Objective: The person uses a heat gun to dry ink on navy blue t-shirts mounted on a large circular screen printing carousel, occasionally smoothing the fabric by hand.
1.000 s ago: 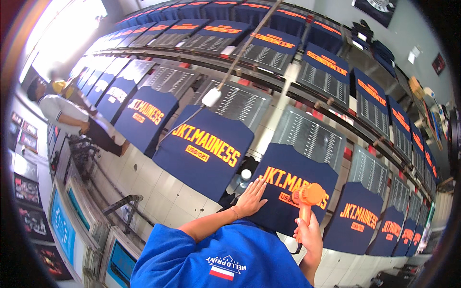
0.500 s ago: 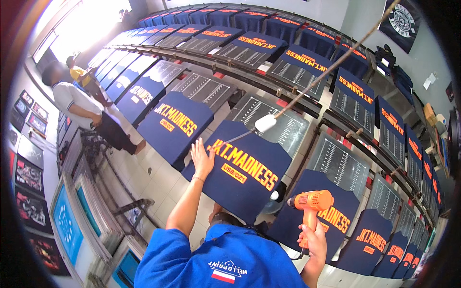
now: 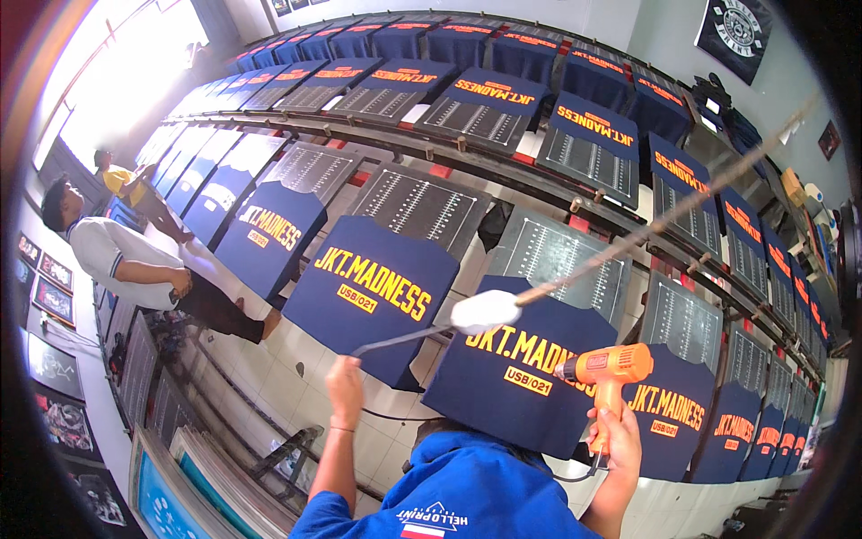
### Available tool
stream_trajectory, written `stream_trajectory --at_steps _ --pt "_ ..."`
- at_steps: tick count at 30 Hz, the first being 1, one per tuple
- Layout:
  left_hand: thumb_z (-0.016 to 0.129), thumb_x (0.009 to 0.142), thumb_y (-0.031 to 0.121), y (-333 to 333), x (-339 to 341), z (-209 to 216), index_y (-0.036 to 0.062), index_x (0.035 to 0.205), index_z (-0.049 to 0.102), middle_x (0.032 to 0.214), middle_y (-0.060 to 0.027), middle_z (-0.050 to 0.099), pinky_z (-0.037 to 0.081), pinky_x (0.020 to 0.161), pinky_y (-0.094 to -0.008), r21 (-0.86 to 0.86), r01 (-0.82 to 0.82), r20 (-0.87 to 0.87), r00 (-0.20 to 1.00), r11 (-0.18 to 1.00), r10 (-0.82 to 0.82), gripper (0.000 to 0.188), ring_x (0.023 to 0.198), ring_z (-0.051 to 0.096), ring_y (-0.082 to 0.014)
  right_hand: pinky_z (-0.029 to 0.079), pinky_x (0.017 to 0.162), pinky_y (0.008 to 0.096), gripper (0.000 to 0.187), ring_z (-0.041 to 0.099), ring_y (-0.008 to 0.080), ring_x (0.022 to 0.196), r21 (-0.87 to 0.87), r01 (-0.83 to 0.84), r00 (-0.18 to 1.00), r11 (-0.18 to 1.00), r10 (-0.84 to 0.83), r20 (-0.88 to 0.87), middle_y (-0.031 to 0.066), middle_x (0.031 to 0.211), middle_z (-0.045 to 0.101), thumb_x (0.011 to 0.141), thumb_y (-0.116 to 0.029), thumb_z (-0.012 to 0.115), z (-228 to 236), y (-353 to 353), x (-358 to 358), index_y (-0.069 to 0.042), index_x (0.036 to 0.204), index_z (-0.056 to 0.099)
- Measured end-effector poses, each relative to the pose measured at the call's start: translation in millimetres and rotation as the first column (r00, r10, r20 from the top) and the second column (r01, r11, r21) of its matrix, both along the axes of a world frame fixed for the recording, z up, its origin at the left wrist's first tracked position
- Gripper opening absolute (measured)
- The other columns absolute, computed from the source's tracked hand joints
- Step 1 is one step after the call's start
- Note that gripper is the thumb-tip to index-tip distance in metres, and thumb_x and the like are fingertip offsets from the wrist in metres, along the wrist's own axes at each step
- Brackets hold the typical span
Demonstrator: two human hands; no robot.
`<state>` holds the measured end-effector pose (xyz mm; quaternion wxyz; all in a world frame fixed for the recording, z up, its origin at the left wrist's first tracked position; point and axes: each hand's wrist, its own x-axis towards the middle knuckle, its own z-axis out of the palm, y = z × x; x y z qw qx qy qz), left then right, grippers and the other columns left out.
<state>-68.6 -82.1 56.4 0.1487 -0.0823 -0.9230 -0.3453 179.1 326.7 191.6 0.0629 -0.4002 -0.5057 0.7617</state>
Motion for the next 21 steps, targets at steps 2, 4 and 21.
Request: stream_trajectory --at_steps 2,4,21 --pt "0.049 0.094 0.01 -48 -39 -2 -0.0008 0.084 0.06 0.076 -0.0209 0.061 0.045 0.063 -0.0457 -0.104 -0.113 -0.134 0.986 0.988 0.099 0.018 0.073 0.06 -0.0402 0.054 0.051 0.029 0.036 0.057 0.0132 0.06 0.056 0.036 0.999 0.998 -0.036 0.002 0.0099 0.091 0.059 0.092 -0.013 0.056 6 -2 -5 -0.002 0.126 0.047" --pt "0.046 0.094 0.008 -86 -77 17 -0.0065 0.086 0.059 0.079 -0.0246 0.059 0.044 0.065 -0.0466 -0.073 -0.115 -0.279 0.956 0.991 0.09 0.021 0.074 0.059 -0.0392 0.053 0.051 0.0299 0.037 0.057 0.0132 0.06 0.059 0.054 0.998 0.997 -0.053 -0.025 0.0095 0.091 0.06 0.093 -0.015 0.056 11 5 -8 -0.002 0.126 0.047" --pt "0.03 0.1 0.052 -279 -190 -56 0.0052 0.108 0.063 0.102 -0.0231 0.066 0.047 0.081 -0.0508 -0.558 -0.46 0.167 0.753 0.691 0.637 0.058 0.094 0.061 -0.0454 0.05 0.053 0.0264 0.031 0.055 0.0099 0.061 0.195 0.023 0.993 0.981 -0.045 0.11 0.0038 0.089 0.056 0.091 -0.014 0.056 -25 58 8 -0.001 0.118 0.047"
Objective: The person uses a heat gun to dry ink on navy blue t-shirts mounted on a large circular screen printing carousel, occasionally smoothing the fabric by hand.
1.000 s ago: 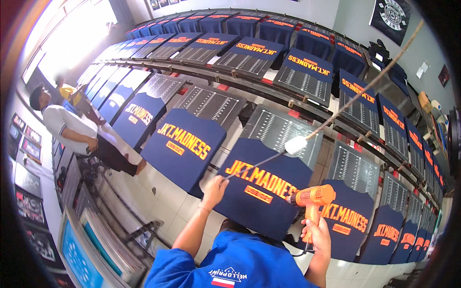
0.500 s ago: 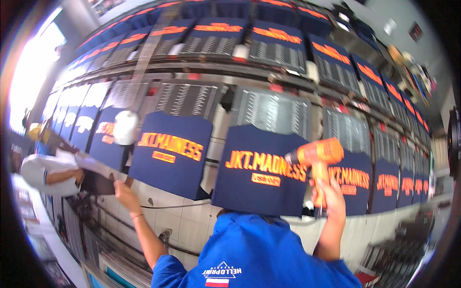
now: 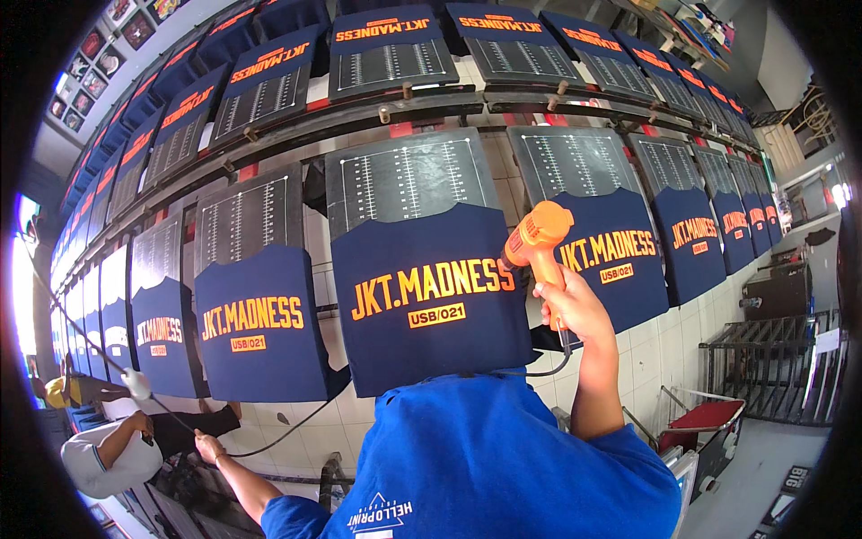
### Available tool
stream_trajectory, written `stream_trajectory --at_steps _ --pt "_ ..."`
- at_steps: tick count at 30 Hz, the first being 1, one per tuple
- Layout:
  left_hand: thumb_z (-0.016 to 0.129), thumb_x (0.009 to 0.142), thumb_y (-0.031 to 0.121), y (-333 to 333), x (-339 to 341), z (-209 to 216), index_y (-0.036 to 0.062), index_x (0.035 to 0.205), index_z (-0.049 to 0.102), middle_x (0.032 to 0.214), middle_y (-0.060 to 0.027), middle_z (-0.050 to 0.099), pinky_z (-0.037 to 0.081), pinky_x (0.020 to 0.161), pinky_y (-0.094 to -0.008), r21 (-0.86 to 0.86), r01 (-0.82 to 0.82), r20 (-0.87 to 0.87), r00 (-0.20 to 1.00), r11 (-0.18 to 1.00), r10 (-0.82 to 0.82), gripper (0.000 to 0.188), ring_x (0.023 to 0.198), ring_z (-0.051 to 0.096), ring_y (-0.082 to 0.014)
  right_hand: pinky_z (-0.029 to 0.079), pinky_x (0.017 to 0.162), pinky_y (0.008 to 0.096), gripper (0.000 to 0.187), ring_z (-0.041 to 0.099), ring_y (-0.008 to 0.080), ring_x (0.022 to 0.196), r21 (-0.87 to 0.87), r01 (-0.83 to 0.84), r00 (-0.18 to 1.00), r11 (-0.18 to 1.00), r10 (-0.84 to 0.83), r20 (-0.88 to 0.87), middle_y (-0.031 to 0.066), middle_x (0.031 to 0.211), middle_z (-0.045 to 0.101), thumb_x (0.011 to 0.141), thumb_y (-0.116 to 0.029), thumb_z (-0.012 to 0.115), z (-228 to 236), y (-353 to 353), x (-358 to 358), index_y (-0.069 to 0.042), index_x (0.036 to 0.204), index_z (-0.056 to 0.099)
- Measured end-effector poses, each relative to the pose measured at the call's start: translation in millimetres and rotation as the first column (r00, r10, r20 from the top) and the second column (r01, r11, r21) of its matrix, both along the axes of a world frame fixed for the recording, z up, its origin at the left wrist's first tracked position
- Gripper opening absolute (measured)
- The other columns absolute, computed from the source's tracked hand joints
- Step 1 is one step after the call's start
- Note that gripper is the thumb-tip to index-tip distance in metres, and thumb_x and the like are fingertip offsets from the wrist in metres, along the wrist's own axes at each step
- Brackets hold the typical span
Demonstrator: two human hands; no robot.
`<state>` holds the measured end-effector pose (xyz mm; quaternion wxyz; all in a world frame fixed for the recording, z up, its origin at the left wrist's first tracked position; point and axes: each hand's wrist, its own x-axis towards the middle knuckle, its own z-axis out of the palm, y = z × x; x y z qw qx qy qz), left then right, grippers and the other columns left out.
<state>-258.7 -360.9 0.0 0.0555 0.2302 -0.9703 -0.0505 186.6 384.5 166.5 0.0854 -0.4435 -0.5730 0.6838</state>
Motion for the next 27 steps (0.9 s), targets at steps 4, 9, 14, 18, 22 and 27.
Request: stream_trajectory --at_steps 4,9,14,18,22,27 --pt "0.036 0.099 0.05 22 -7 -32 0.0055 0.108 0.064 0.097 -0.0198 0.068 0.048 0.076 -0.0501 0.221 -0.137 0.0 0.99 0.966 0.14 0.053 0.086 0.063 -0.0432 0.049 0.051 0.0257 0.031 0.054 0.0101 0.061 -0.035 0.038 0.999 0.999 -0.037 0.018 0.0056 0.09 0.057 0.09 -0.012 0.056 -1 -2 3 0.0 0.118 0.048" --pt "0.043 0.099 0.04 94 12 -47 0.0065 0.125 0.059 0.121 -0.0178 0.063 0.045 0.092 -0.0453 0.069 -0.08 0.012 0.997 0.994 0.079 0.045 0.111 0.058 -0.0375 0.049 0.051 0.0257 0.033 0.055 0.0099 0.062 -0.008 0.031 0.998 0.999 -0.031 0.063 0.0057 0.09 0.057 0.089 -0.012 0.057 -6 -3 -2 0.001 0.117 0.047" --pt "0.044 0.098 0.034 89 -8 -54 0.0058 0.125 0.058 0.121 -0.0179 0.063 0.046 0.092 -0.0459 0.175 -0.096 -0.128 0.985 0.98 0.119 0.042 0.109 0.059 -0.0385 0.05 0.053 0.027 0.033 0.055 0.0097 0.061 -0.037 0.033 0.999 0.999 -0.034 -0.022 0.0042 0.088 0.056 0.088 -0.012 0.056 -14 1 -10 0.001 0.118 0.047" --pt "0.044 0.097 0.031 107 -12 -56 0.0031 0.118 0.06 0.113 -0.0199 0.065 0.047 0.089 -0.0472 0.144 -0.097 -0.156 0.981 0.985 0.12 0.038 0.105 0.061 -0.0394 0.05 0.053 0.0269 0.033 0.054 0.0096 0.06 -0.025 0.003 1.0 1.0 -0.003 0.004 0.0031 0.085 0.055 0.088 -0.012 0.056 -10 -3 -9 0.0 0.118 0.048" --pt "0.045 0.096 0.032 106 -7 -52 0.002 0.112 0.061 0.108 -0.0204 0.066 0.047 0.087 -0.048 0.153 -0.115 -0.141 0.981 0.982 0.136 0.038 0.102 0.061 -0.0397 0.05 0.052 0.0259 0.034 0.054 0.0095 0.059 -0.019 -0.034 0.996 0.999 0.035 0.084 0.0035 0.083 0.054 0.087 -0.011 0.056 -10 -7 7 0.0 0.118 0.049" --pt "0.044 0.096 0.034 106 7 -58 0.0014 0.11 0.061 0.109 -0.0205 0.066 0.047 0.088 -0.047 0.128 -0.069 -0.097 0.992 0.989 0.082 0.039 0.103 0.061 -0.0392 0.05 0.051 0.0259 0.035 0.054 0.0092 0.06 -0.033 0.018 0.994 0.999 -0.014 0.113 0.0038 0.083 0.054 0.088 -0.011 0.056 -3 -15 16 0.0 0.12 0.048"
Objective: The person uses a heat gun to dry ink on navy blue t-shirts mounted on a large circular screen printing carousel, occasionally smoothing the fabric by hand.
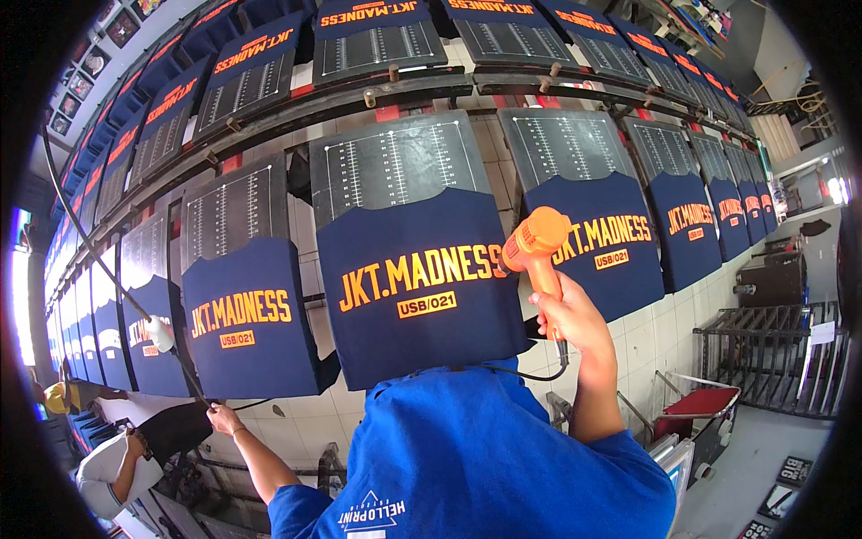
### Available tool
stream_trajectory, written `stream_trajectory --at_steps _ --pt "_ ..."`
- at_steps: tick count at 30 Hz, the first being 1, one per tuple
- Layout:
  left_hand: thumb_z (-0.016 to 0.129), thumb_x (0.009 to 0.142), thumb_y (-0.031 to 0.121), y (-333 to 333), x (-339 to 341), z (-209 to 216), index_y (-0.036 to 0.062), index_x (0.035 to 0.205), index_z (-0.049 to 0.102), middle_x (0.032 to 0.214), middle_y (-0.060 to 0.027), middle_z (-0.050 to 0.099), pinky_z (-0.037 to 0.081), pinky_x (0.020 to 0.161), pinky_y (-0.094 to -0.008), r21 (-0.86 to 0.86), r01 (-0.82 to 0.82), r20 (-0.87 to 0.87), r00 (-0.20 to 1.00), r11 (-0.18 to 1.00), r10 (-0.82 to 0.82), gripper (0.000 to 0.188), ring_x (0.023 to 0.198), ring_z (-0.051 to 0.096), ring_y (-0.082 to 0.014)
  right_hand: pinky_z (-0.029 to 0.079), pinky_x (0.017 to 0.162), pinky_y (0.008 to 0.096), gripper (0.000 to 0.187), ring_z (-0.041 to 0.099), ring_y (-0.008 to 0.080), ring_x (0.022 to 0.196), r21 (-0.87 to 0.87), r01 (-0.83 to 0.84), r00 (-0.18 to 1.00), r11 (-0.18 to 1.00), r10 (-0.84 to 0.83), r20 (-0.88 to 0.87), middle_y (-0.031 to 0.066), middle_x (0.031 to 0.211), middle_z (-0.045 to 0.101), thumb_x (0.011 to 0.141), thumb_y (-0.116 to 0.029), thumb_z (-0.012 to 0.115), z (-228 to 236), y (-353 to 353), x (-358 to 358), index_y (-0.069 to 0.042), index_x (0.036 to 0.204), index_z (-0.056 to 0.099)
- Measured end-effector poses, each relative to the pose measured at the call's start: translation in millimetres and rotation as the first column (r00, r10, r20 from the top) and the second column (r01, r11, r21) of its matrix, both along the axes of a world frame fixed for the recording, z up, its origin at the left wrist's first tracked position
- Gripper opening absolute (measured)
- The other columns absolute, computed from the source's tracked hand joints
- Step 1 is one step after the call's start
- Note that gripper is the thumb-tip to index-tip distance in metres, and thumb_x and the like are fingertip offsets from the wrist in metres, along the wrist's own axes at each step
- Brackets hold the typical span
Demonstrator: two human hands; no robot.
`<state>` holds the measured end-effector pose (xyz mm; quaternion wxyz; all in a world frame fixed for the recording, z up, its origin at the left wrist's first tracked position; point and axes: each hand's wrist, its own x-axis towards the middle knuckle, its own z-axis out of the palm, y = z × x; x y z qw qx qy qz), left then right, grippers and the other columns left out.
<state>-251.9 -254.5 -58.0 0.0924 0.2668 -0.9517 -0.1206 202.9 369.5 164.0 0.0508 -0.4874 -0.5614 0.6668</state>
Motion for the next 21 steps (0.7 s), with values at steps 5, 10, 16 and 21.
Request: stream_trajectory --at_steps 5,10,16,21 --pt "0.046 0.094 0.037 3 10 -4 0.0015 0.11 0.061 0.111 -0.02 0.065 0.047 0.087 -0.0467 0.037 0.013 -0.014 1.0 0.999 -0.013 0.042 0.101 0.061 -0.0395 0.05 0.051 0.0263 0.033 0.055 0.0095 0.061 -0.046 0.006 1.0 0.999 -0.007 -0.024 0.0036 0.083 0.055 0.089 -0.012 0.058 2 -9 14 0.0 0.117 0.047" --pt "0.046 0.094 0.034 -17 15 -6 0.0021 0.114 0.06 0.114 -0.0178 0.065 0.047 0.089 -0.0439 0.08 -0.029 -0.036 0.999 0.996 0.032 0.04 0.102 0.062 -0.0364 0.051 0.05 0.0266 0.034 0.057 0.0102 0.062 -0.079 -0.078 0.994 0.994 0.071 -0.088 0.0026 0.081 0.053 0.09 -0.014 0.06 -5 -10 4 -0.001 0.118 0.047" --pt "0.046 0.095 0.034 28 41 13 0.002 0.117 0.059 0.116 -0.0181 0.064 0.048 0.09 -0.0437 0.291 -0.062 -0.022 0.997 0.955 0.072 0.041 0.103 0.062 -0.0357 0.051 0.052 0.0261 0.034 0.055 0.0092 0.059 -0.039 -0.108 0.991 0.993 0.105 -0.081 0.0025 0.083 0.053 0.089 -0.011 0.059 -5 -8 -12 0.0 0.119 0.048" --pt "0.046 0.095 0.033 2 47 2 0.002 0.116 0.06 0.113 -0.0181 0.065 0.048 0.088 -0.0445 0.258 -0.043 -0.068 0.996 0.965 0.063 0.04 0.101 0.062 -0.036 0.051 0.052 0.0261 0.038 0.055 0.0089 0.06 -0.003 -0.147 0.985 0.989 0.146 -0.094 0.0022 0.082 0.052 0.09 -0.011 0.058 -8 2 -25 0.001 0.123 0.046"
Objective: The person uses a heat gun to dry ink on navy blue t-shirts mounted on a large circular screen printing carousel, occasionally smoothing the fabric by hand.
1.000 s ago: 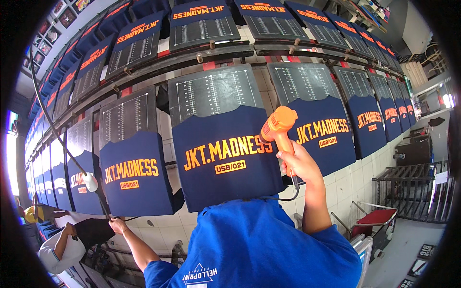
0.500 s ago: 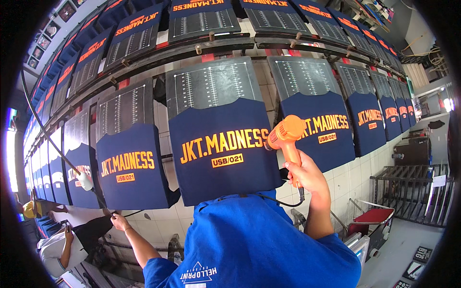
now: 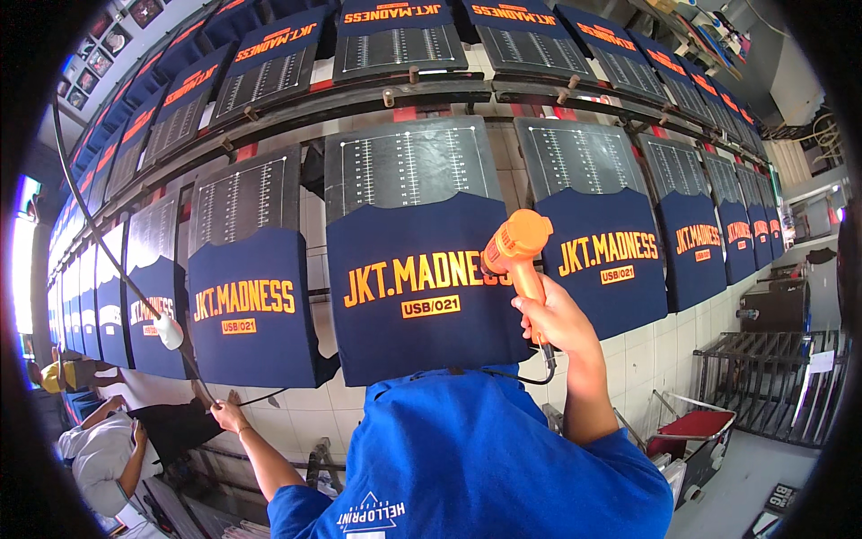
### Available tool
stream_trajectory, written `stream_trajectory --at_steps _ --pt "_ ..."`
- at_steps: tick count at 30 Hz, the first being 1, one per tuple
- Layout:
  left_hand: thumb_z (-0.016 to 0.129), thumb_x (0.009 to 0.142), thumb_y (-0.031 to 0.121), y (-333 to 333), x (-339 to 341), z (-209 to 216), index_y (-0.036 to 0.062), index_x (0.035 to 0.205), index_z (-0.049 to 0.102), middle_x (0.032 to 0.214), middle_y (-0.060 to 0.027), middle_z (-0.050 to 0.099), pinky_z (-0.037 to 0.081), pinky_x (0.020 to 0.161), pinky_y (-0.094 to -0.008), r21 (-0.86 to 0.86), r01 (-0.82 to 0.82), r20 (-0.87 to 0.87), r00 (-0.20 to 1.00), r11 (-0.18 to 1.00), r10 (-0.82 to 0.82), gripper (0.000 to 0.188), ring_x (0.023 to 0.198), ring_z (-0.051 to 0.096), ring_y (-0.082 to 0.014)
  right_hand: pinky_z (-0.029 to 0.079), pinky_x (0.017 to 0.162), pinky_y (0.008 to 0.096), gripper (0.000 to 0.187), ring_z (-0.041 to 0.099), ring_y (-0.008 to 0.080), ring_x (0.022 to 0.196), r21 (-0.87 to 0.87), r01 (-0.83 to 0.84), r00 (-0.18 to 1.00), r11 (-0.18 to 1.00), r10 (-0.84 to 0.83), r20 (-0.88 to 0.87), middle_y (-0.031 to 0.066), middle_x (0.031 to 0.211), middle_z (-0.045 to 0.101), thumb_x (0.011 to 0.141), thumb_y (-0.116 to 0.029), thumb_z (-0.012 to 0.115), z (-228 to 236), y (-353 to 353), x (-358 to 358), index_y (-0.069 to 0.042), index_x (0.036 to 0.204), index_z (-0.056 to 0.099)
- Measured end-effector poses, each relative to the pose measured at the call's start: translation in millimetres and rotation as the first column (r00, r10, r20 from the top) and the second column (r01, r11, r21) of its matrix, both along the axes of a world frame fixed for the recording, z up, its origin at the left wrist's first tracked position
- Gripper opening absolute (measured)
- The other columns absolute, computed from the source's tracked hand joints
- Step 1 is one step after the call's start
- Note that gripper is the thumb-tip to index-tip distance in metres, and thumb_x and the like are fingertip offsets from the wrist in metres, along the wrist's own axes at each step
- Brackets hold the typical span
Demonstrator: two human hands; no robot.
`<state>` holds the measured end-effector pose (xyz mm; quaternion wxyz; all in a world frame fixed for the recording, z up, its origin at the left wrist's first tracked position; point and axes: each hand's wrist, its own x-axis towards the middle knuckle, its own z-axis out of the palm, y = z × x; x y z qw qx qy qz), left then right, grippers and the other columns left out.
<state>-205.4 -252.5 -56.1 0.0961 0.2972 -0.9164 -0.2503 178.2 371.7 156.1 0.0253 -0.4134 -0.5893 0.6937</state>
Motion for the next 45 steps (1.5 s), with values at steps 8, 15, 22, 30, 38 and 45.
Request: stream_trajectory --at_steps 8,15,22,30,38,45 --pt "0.042 0.097 0.03 15 5 5 -0.0004 0.113 0.058 0.091 -0.0127 0.072 0.055 0.073 -0.0351 -0.089 0.016 -0.025 1.0 0.996 -0.018 0.038 0.083 0.07 -0.0265 0.051 0.049 0.026 0.038 0.056 0.0108 0.06 0.068 -0.014 1.0 0.998 0.015 -0.013 0.0038 0.08 0.053 0.091 -0.015 0.058 -10 10 -19 0.002 0.122 0.045" --pt "0.044 0.097 0.033 -11 -1 -8 0.0029 0.117 0.056 0.093 -0.0132 0.07 0.057 0.061 -0.0364 0.159 0.071 -0.139 0.989 0.985 -0.049 0.038 0.075 0.07 -0.0273 0.048 0.045 0.0254 0.039 0.056 0.0107 0.056 0.006 -0.073 0.997 0.997 0.073 -0.013 0.0041 0.078 0.053 0.092 -0.016 0.058 -6 12 -41 0.001 0.125 0.043" --pt "0.045 0.095 0.04 22 4 22 0.0036 0.128 0.052 0.117 -0.0177 0.064 0.045 0.093 -0.0433 0.095 0.069 -0.052 0.997 0.993 -0.064 0.049 0.11 0.059 -0.0365 0.051 0.051 0.026 0.037 0.056 0.0095 0.059 -0.017 -0.093 0.993 0.996 0.094 0.076 0.0028 0.077 0.055 0.091 -0.014 0.059 10 -7 -26 0.0 0.122 0.047" --pt "0.047 0.094 0.042 -1 -40 28 0.0024 0.127 0.053 0.12 -0.0211 0.062 0.045 0.094 -0.0433 -0.103 0.138 -0.012 0.99 0.985 -0.14 0.052 0.11 0.059 -0.0382 0.052 0.052 0.0263 0.035 0.056 0.0091 0.063 0.016 -0.002 1.0 1.0 0.002 0.02 0.0046 0.088 0.057 0.091 -0.012 0.057 5 -24 -18 0.0 0.122 0.046" --pt "0.046 0.097 0.038 -30 -95 35 0.0009 0.125 0.053 0.122 -0.0184 0.061 0.043 0.097 -0.0408 -0.157 0.172 -0.054 0.982 0.972 -0.183 0.047 0.114 0.057 -0.0346 0.051 0.052 0.0254 0.039 0.055 0.0085 0.063 -0.005 0.055 0.997 0.998 -0.055 -0.059 0.0027 0.09 0.056 0.09 -0.013 0.057 0 -27 -67 -0.001 0.125 0.045" --pt "0.045 0.096 0.044 -71 -147 16 -0.0006 0.132 0.049 0.128 -0.0234 0.056 0.04 0.1 -0.0437 -0.202 0.195 -0.096 0.971 0.96 -0.217 0.057 0.119 0.052 -0.0405 0.051 0.052 0.0255 0.037 0.055 0.0097 0.063 0.025 0.054 0.999 0.998 -0.054 -0.001 0.0038 0.09 0.056 0.09 -0.012 0.055 -8 -35 -82 -0.001 0.124 0.046"
